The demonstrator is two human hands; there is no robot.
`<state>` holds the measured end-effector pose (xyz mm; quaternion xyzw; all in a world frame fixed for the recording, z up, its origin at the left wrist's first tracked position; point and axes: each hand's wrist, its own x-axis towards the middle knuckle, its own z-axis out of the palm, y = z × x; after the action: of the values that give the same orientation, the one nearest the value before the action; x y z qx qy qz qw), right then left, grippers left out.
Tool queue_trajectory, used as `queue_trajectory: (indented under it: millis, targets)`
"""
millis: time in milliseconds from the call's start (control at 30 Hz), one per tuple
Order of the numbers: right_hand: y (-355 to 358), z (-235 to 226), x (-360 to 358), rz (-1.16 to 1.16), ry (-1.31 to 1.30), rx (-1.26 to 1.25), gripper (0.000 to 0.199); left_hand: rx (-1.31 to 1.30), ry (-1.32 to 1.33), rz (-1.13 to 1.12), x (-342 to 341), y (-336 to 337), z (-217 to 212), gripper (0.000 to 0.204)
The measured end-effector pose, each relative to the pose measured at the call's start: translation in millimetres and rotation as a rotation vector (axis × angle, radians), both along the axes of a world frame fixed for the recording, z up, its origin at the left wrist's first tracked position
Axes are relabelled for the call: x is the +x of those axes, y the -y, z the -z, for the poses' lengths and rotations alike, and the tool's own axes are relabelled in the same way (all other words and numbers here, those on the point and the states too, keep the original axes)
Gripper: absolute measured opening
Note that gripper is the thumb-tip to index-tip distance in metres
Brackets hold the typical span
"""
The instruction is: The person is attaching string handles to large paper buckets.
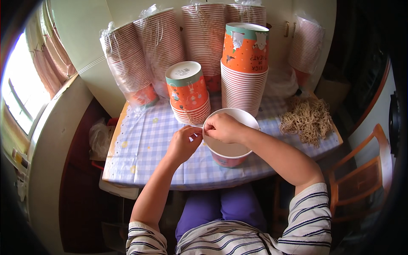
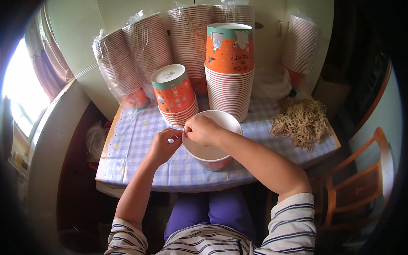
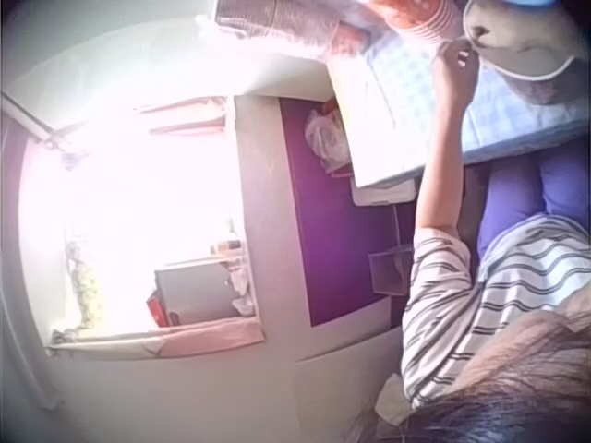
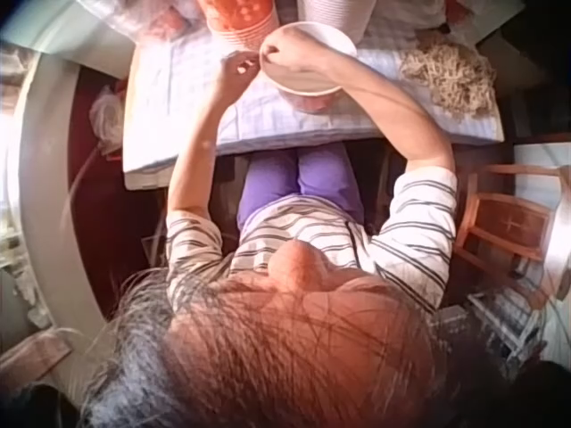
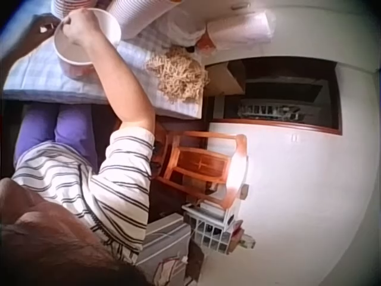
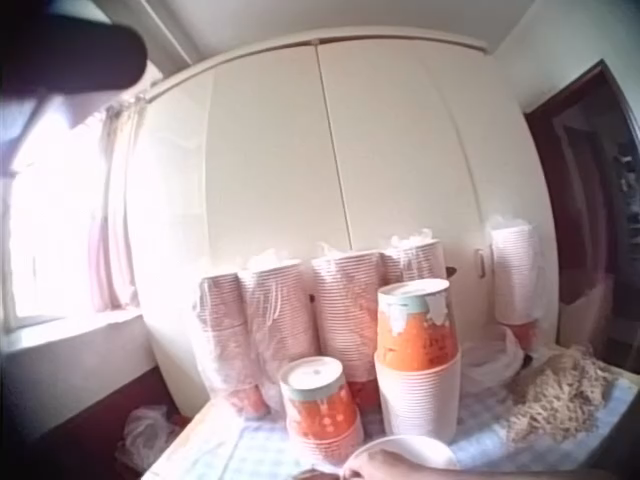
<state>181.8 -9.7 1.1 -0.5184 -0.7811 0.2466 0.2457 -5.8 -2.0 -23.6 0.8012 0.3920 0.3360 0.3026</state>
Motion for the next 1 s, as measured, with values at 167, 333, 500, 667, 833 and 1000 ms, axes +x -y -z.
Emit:
queue_trajectory:
  millis: [167, 333, 500, 667, 833, 1000]
  targets:
    - [0.2, 1.9, 0.4, -0.001, -0.066, 0.007, 0.013, 0.058, -0.024, -0.039, -0.1, 2.2, -1.7, 0.016]
    - [13.7, -14.2, 19.0, 0.033, -0.221, -0.136, 0.020, -0.237, 0.217, -0.017, -16.9, -4.3, 15.8, 0.017]
    - [53.0, -25.9, 20.6, -0.013, -0.292, -0.200, 0.026, -0.530, 0.408, 0.070, -39.2, 4.7, 28.2, 0.012]
    - [96.0, -26.3, 1.5, 0.031, 0.024, 0.196, 0.038, -0.713, 0.569, 0.299, -45.1, 36.3, 28.1, 0.003]
    - [97.2, -32.6, 11.2, -0.069, 0.192, 0.116, 0.030, -0.419, 0.510, 0.310, -50.1, 61.2, 25.7, 0.001]
    - [90.2, -27.7, 23.4, -0.079, 0.182, 0.240, 0.032, -0.328, 0.669, 0.247, -40.3, 65.6, 21.3, 0.004]
